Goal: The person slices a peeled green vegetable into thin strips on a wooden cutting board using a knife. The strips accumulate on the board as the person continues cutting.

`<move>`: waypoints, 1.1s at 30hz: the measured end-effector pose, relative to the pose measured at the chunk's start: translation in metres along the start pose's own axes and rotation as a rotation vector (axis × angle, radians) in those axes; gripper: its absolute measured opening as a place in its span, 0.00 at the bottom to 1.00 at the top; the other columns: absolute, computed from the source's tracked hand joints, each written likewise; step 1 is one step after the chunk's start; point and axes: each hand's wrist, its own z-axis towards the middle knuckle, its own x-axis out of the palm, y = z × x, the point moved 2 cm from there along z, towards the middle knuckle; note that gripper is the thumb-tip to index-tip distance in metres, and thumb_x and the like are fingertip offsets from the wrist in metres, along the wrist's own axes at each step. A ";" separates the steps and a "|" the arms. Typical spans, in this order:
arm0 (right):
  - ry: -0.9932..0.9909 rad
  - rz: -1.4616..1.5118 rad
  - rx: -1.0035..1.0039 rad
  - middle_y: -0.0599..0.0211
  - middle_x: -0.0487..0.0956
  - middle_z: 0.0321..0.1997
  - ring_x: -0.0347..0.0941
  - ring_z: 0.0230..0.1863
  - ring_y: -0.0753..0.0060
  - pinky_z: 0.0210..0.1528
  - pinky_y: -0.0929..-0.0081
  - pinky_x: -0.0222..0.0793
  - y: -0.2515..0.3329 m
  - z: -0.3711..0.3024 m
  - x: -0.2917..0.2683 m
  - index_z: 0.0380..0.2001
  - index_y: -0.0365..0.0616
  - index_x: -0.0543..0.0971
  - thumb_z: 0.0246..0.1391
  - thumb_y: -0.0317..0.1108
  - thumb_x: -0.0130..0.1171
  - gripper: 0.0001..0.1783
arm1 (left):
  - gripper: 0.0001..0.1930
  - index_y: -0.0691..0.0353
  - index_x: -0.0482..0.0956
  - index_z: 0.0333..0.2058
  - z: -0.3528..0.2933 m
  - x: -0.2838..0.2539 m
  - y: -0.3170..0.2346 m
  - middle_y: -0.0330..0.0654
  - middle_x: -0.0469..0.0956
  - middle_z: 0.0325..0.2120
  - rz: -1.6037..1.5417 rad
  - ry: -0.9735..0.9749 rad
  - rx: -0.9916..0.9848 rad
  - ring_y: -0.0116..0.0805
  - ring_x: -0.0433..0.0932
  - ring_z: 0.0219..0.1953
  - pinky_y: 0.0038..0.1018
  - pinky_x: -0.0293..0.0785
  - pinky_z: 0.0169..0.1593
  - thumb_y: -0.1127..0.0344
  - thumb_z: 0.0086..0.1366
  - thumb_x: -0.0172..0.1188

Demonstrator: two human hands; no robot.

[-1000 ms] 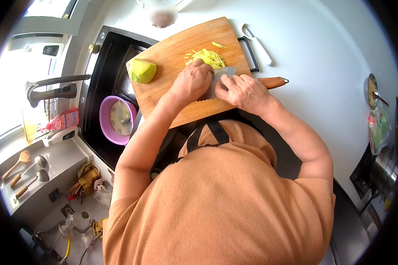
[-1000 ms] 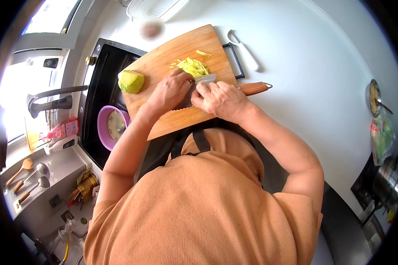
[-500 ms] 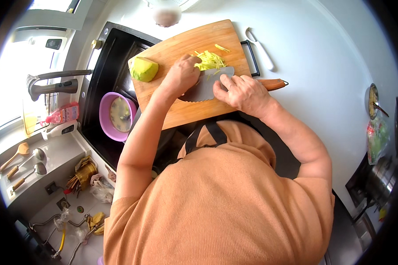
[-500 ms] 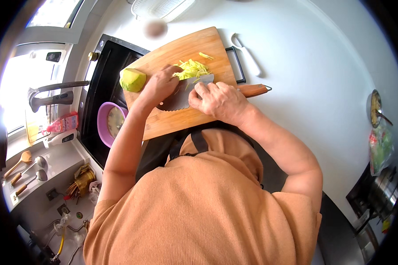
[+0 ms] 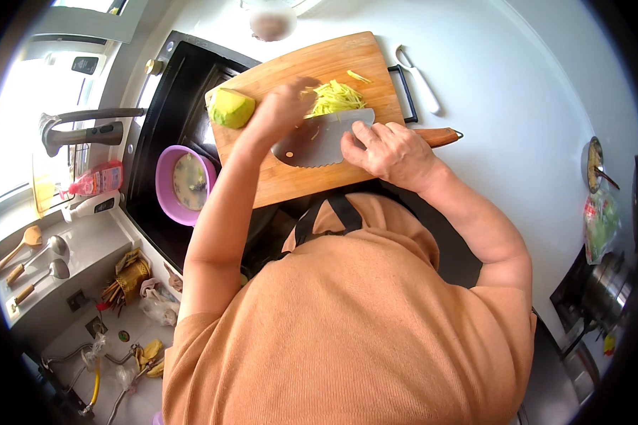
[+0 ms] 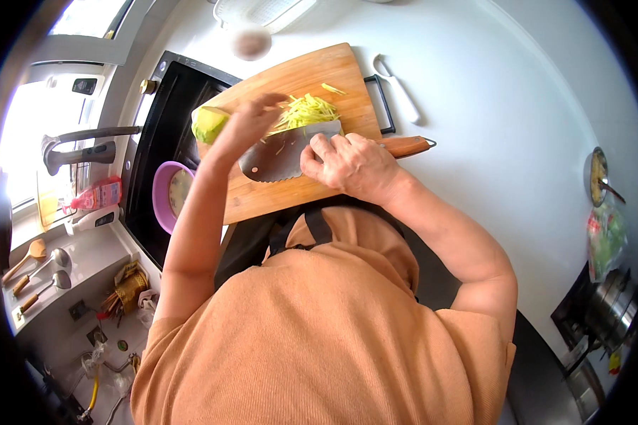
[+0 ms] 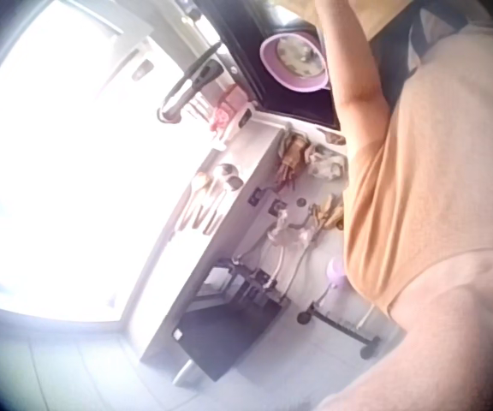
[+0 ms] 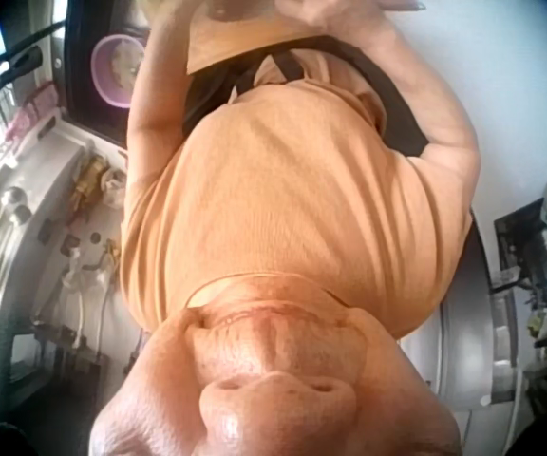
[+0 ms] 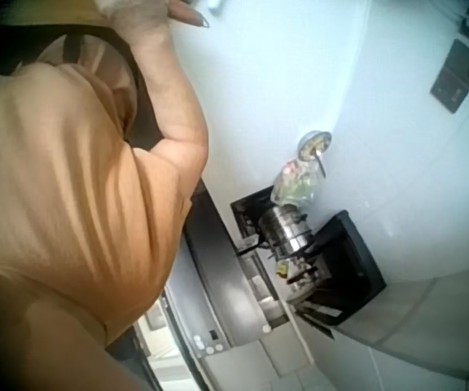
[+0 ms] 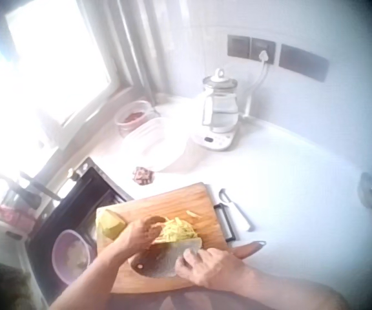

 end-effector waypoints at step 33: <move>0.500 0.768 0.646 0.47 0.75 0.34 0.74 0.37 0.40 0.38 0.52 0.71 0.045 0.012 0.038 0.37 0.39 0.67 0.54 0.25 0.51 0.07 | 0.44 0.65 0.58 0.63 -0.017 -0.055 0.140 0.59 0.63 0.57 0.228 -0.459 -0.041 0.56 0.64 0.59 0.40 0.62 0.62 0.53 0.50 0.66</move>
